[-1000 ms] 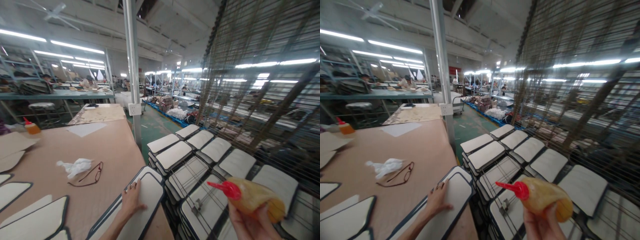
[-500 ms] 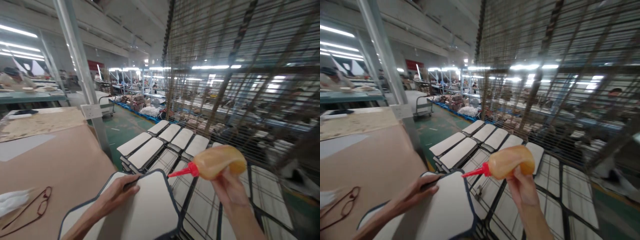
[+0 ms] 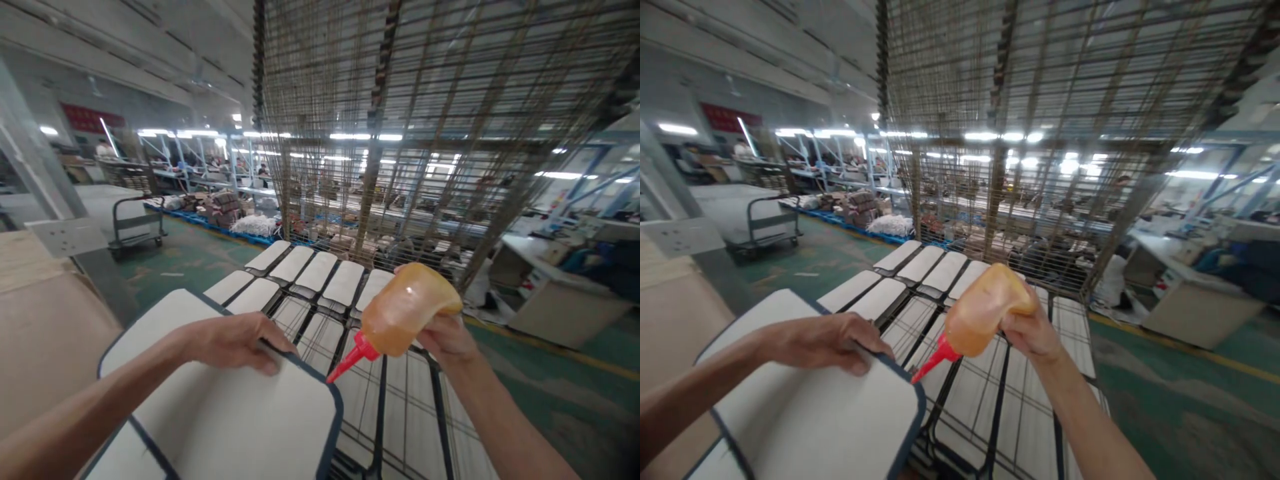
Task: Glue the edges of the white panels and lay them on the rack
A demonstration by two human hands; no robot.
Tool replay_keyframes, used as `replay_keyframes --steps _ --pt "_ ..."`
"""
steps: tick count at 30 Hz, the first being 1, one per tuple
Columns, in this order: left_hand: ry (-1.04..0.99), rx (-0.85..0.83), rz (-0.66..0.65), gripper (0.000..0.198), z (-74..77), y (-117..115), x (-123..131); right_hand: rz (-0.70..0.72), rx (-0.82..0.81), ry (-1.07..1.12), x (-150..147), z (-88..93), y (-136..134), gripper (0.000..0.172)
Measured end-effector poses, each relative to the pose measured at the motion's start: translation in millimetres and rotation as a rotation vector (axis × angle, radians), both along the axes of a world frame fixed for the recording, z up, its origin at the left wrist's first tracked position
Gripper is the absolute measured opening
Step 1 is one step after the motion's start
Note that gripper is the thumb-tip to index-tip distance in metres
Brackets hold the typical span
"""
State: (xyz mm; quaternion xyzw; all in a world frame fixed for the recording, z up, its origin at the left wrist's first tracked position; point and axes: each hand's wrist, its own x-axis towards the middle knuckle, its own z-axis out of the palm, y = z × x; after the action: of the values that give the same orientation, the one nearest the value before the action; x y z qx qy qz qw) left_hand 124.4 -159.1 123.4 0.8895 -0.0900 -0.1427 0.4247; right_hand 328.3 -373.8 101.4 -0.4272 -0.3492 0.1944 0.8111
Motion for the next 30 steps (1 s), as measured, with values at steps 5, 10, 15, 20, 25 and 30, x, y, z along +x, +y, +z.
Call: replay_keyframes --steps 5,10,15,20,25,30 --pt "0.037 0.009 -0.059 0.034 7.9 -6.3 8.6 0.054 -0.009 -0.022 4.6 -1.8 -7.4 0.065" --pt "0.062 0.016 -0.074 0.033 13.4 -12.8 10.5 0.069 -0.031 -0.019 7.3 -0.7 -9.0 0.066" --pt "0.049 0.011 -0.04 0.035 11.1 -12.1 8.1 0.073 -0.055 0.02 9.0 -2.4 -9.7 0.068" --pt "0.051 0.032 -0.009 0.035 6.7 -6.2 5.0 0.052 -0.055 0.019 9.8 -2.3 -6.8 0.071" --pt "0.031 0.034 0.006 0.036 5.9 -1.7 1.4 0.065 -0.048 0.012 9.0 -3.9 -5.8 0.073" --pt "0.042 -0.002 0.054 0.035 5.3 3.7 -4.0 0.019 0.007 0.011 5.4 -7.2 -7.0 0.068"
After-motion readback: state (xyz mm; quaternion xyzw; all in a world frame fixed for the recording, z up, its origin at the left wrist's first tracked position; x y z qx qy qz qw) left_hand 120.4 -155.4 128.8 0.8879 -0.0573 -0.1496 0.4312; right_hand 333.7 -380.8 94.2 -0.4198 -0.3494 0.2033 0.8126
